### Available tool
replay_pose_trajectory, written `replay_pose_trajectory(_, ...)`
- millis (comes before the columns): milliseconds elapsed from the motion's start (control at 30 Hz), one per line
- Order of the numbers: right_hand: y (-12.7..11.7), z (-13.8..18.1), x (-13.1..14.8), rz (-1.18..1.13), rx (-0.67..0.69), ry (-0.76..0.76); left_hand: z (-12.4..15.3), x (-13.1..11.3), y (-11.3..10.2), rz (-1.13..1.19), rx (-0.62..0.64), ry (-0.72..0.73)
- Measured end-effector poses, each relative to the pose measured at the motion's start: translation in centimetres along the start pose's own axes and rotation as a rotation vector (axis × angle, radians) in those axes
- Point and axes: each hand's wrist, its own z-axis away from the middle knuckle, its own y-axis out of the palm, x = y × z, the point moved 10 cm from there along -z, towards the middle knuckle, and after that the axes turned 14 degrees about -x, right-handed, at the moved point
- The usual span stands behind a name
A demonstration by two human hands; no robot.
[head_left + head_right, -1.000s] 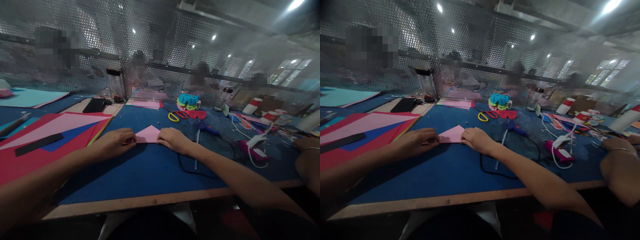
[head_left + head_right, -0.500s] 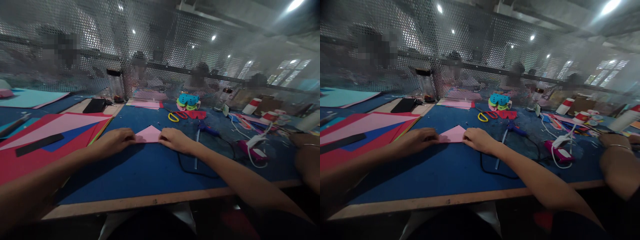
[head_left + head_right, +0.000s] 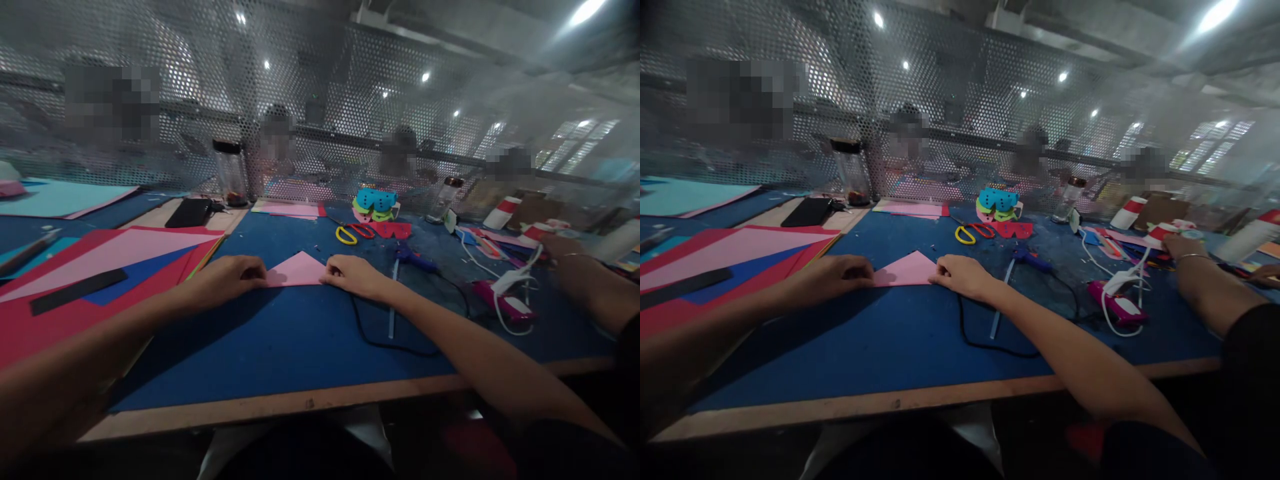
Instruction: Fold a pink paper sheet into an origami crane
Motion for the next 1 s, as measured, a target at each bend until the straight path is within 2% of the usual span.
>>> replay_pose_trajectory(333,-0.2,0.0,-0.6,-0.004,0.043,0.065,-0.2,0.5,-0.1,-0.037,0.02,-0.038)
replay_pose_trajectory(500,-0.1,0.0,-0.7,-0.016,0.053,0.077,-0.1,1.1,-0.4,-0.026,0.09,-0.058)
replay_pose_trajectory(633,-0.1,0.0,-0.8,-0.017,0.062,0.077,-0.2,1.6,-0.8,-0.013,0.092,-0.051)
replay_pose_trajectory(733,-0.3,0.1,-0.9,-0.026,0.068,0.078,-0.2,1.3,-0.7,0.006,0.066,0.026)
replay_pose_trajectory(867,-0.4,0.2,-1.0,-0.044,0.077,0.087,0.1,-0.4,-0.4,0.031,-0.001,0.193)
replay_pose_trajectory(1000,-0.3,0.1,-0.9,-0.042,0.087,0.08,1.0,-2.2,0.1,-0.065,-0.035,0.3)
